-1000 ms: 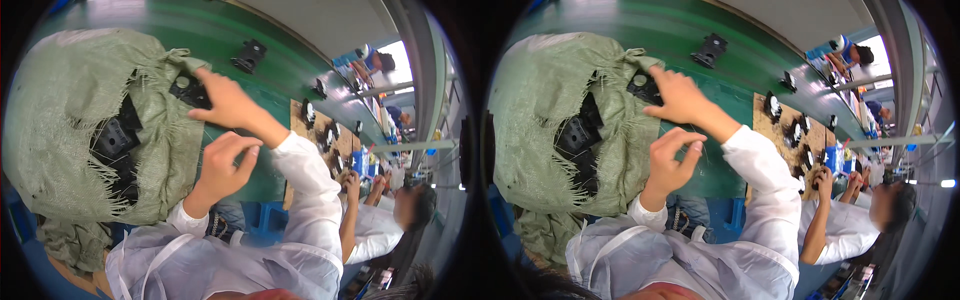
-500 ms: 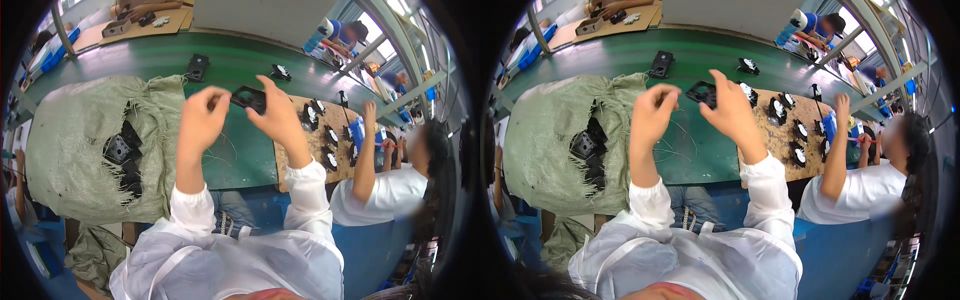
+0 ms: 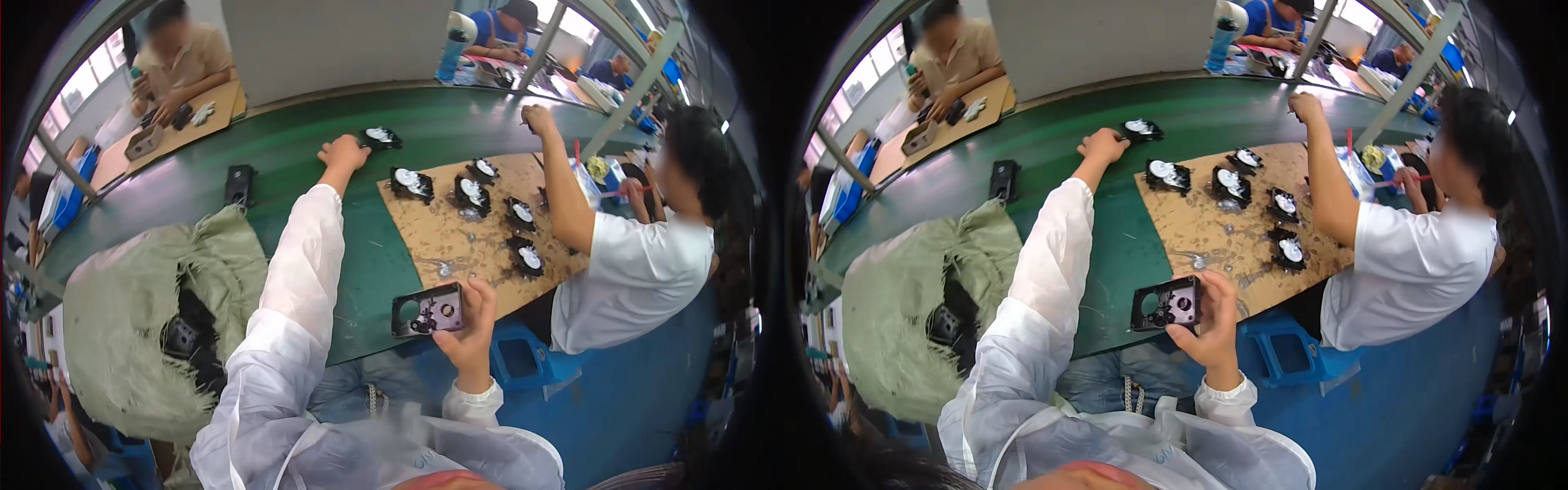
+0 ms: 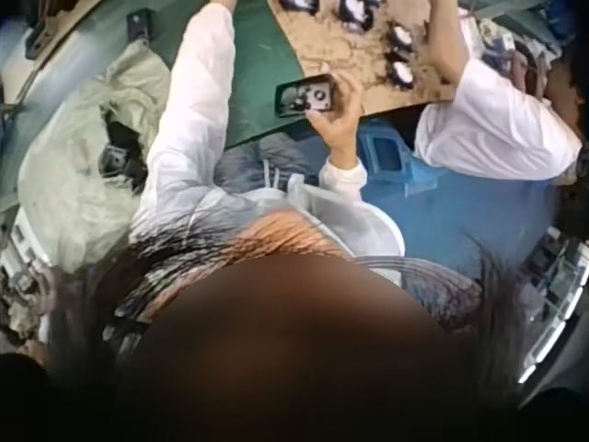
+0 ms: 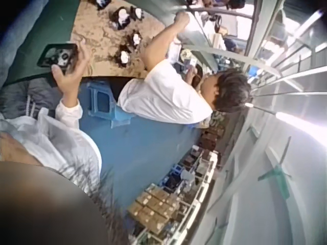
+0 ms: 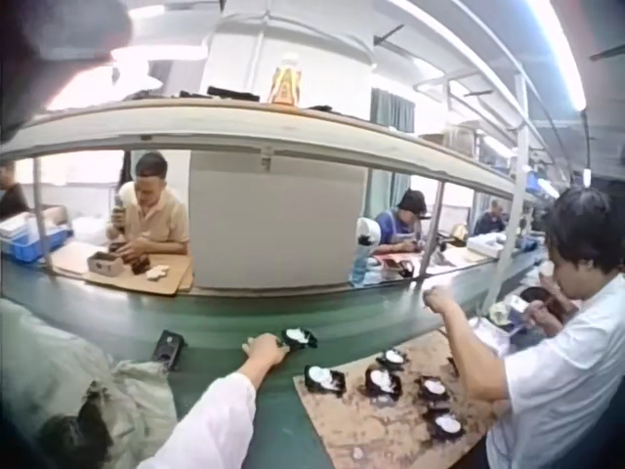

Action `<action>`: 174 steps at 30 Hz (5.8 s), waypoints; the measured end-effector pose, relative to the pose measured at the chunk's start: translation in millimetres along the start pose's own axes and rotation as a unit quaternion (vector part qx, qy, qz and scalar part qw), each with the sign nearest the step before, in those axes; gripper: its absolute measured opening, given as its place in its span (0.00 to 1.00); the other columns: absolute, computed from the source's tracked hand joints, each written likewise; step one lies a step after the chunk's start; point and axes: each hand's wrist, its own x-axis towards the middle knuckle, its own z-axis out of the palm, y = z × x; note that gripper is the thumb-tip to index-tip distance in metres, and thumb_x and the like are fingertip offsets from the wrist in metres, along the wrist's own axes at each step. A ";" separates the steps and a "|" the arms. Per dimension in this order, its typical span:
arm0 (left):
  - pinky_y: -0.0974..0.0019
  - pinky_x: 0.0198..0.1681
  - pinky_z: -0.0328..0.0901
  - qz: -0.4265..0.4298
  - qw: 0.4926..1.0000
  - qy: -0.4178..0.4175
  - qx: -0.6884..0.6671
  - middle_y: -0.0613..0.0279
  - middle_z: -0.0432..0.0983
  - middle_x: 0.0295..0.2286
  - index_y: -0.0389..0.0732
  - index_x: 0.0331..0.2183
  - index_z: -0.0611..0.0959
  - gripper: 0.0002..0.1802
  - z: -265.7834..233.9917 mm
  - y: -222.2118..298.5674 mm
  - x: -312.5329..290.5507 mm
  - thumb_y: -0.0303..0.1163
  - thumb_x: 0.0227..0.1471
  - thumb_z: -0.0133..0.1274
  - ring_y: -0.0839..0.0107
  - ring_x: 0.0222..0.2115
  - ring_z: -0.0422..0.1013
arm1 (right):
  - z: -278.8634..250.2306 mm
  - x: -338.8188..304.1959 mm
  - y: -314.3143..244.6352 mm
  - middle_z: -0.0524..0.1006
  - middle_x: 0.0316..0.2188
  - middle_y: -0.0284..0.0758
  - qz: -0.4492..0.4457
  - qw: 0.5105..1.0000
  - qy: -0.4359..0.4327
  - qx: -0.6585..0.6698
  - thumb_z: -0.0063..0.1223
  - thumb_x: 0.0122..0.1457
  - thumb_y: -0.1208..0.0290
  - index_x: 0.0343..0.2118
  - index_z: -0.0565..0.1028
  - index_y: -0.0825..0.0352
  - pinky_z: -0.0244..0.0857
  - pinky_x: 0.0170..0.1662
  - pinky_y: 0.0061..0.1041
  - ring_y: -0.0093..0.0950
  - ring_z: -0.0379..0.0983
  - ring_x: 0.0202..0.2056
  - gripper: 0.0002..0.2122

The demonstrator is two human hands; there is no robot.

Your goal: Assemble small black plastic mechanical housings by inserting internal components.

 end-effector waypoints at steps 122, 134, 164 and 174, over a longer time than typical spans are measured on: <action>0.65 0.50 0.66 0.177 0.813 -0.023 -0.554 0.52 0.77 0.40 0.29 0.52 0.73 0.35 -116.2 -55.8 -359.8 0.22 0.39 0.65 0.64 0.41 0.74 | 84.0 19.8 10.9 0.69 0.56 0.49 0.098 0.956 0.069 0.268 0.41 0.70 0.61 0.59 0.64 0.69 0.70 0.52 0.31 0.34 0.73 0.48 0.21; 0.65 0.43 0.70 0.237 0.815 0.056 -0.526 0.50 0.80 0.37 0.29 0.47 0.76 0.30 -98.5 -60.6 -357.0 0.21 0.37 0.64 0.62 0.35 0.76 | 63.2 21.4 20.6 0.76 0.47 0.46 0.080 0.968 0.013 0.237 0.50 0.66 0.72 0.53 0.71 0.76 0.69 0.50 0.27 0.31 0.74 0.45 0.16; 0.68 0.29 0.64 0.211 0.790 0.429 -0.385 0.61 0.74 0.22 0.35 0.30 0.81 0.06 -146.3 -92.9 -356.9 0.26 0.47 0.55 0.68 0.20 0.67 | 245.1 182.3 121.9 0.75 0.45 0.44 -0.062 0.941 -0.210 -0.256 0.55 0.52 0.73 0.53 0.72 0.67 0.70 0.47 0.32 0.35 0.74 0.42 0.22; 0.71 0.21 0.59 0.325 0.696 0.463 -0.442 0.68 0.67 0.15 0.38 0.26 0.81 0.05 -156.1 -75.2 -380.5 0.22 0.41 0.52 0.74 0.12 0.57 | 357.9 25.4 51.4 0.60 0.62 0.57 -0.030 0.794 -0.593 -0.130 0.71 0.39 0.58 0.67 0.48 0.73 0.56 0.63 0.42 0.50 0.60 0.61 0.55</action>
